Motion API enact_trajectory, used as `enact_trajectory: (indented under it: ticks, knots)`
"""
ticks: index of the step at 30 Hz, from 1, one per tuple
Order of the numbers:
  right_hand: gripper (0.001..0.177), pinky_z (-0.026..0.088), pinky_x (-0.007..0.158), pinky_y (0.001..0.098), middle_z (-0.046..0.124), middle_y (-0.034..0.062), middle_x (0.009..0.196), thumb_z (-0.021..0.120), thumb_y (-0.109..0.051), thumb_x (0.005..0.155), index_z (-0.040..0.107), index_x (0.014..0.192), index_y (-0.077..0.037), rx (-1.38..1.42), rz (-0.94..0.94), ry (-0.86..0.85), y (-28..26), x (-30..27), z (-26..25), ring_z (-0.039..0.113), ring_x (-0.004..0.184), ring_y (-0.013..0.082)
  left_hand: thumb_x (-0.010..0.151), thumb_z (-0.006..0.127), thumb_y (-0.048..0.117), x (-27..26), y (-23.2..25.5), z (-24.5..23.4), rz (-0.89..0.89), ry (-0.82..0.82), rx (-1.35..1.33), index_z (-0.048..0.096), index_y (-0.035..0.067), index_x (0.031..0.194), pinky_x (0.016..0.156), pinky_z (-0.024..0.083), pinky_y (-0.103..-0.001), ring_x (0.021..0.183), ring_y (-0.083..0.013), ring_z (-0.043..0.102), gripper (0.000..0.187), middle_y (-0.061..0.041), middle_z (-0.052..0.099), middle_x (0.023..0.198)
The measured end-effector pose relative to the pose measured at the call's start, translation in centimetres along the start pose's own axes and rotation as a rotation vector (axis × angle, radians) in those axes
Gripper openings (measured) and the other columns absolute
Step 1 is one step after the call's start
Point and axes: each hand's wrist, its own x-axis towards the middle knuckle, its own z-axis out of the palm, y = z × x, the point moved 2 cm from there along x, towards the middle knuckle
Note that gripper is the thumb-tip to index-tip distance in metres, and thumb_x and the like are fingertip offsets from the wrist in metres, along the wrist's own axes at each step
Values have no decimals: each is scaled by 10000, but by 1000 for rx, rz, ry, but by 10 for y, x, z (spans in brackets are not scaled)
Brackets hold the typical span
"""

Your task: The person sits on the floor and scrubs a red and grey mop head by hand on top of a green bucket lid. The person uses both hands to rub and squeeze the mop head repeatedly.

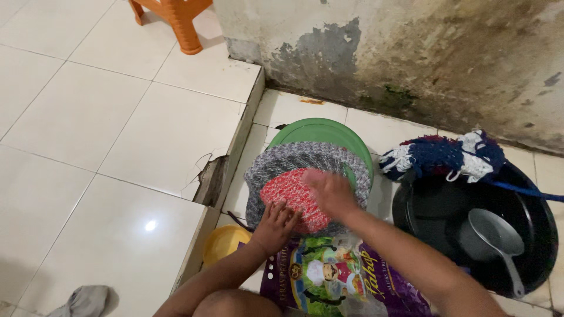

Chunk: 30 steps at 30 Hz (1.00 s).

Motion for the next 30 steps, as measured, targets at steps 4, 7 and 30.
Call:
enact_trajectory:
  ticks: [4,7,30]
  knots:
    - [446,508,905,496,643,115,1215,562,-288,959,586,1404,-306,-186,-625,82,-1,-44,9,611,1033,296,904,563,277,0,0,5,9,1,48,448,74,1458,1161,224,-681,1425,-453,379,601,-206,527,1424]
    - [405,523,990,495,703,66,1213,528,-422,967,657,1346,-356,192,-160,17,33,-19,-27,651,1061,279,902,565,261,-1,0,1,21,26,32,447,81,1506,1149,232,-675,1402,-454,384,642,-208,531,1389]
    - [342,545,893,496,692,114,1025,515,-302,966,681,1261,-351,58,-35,290,18,-4,-24,662,950,314,899,579,268,2,2,-9,18,64,-9,443,100,1513,1147,257,-663,1401,-449,381,650,-198,533,1398]
